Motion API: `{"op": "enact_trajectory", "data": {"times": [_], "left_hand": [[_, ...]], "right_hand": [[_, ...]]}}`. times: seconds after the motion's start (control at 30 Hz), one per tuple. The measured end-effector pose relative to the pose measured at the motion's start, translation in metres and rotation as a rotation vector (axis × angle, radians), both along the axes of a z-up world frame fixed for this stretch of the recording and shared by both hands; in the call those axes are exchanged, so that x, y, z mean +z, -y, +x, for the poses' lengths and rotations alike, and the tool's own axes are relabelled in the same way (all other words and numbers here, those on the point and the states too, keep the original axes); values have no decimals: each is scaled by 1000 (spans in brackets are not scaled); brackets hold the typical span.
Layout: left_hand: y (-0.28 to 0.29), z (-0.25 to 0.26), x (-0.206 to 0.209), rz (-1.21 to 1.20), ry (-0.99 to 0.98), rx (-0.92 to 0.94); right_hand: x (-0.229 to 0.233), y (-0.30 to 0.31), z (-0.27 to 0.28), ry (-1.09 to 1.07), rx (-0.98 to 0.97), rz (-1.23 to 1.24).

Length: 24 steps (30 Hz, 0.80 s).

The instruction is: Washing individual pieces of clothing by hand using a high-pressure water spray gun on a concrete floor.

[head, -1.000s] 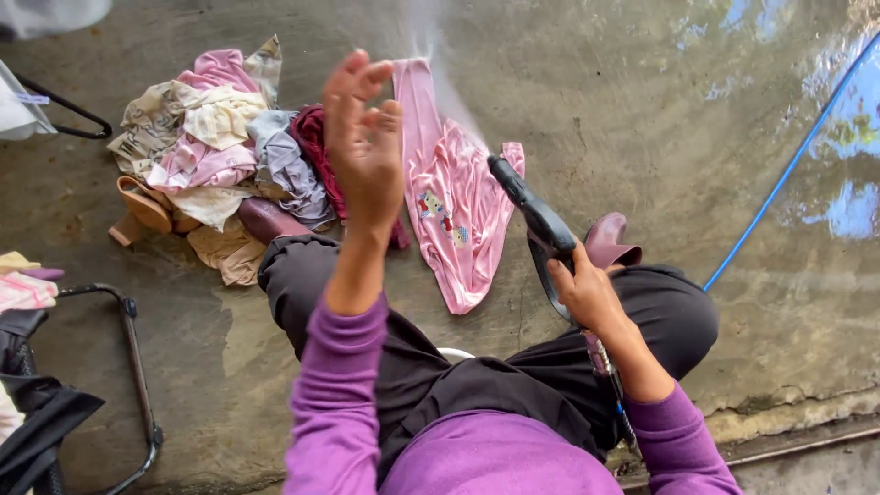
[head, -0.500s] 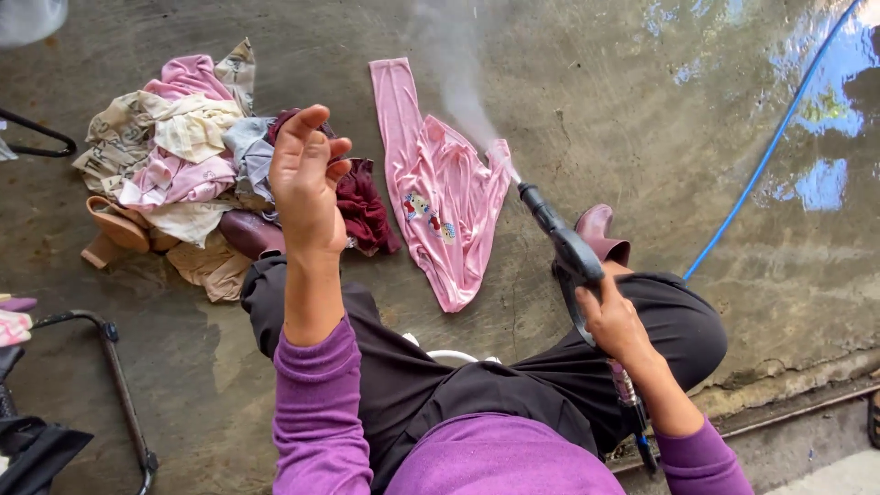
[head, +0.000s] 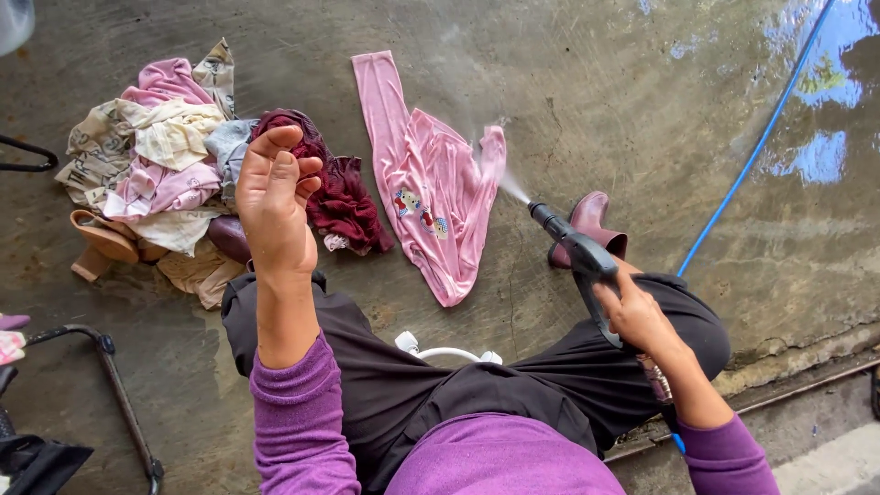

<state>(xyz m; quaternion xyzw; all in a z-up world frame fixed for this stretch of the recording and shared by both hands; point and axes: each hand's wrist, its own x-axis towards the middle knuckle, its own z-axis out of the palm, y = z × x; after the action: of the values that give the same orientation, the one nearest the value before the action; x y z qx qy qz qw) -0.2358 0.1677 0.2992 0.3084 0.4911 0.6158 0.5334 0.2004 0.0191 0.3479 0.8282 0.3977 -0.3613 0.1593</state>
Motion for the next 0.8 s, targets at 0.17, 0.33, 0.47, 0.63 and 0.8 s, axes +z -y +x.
{"op": "enact_trajectory", "data": {"times": [0.17, 0.33, 0.47, 0.63, 0.8], "left_hand": [[-2, 7, 4, -9, -3, -35], [-2, 8, 3, 0, 7, -60], [-2, 4, 1, 5, -5, -65], [-1, 3, 4, -4, 4, -55], [-2, 6, 4, 13, 31, -54]], "right_hand": [[-28, 13, 38, 17, -5, 64], [-11, 7, 31, -13, 18, 9], [-22, 11, 48, -7, -2, 98], [6, 0, 8, -71, 79, -42], [-10, -1, -1, -66, 171, -32]]}}
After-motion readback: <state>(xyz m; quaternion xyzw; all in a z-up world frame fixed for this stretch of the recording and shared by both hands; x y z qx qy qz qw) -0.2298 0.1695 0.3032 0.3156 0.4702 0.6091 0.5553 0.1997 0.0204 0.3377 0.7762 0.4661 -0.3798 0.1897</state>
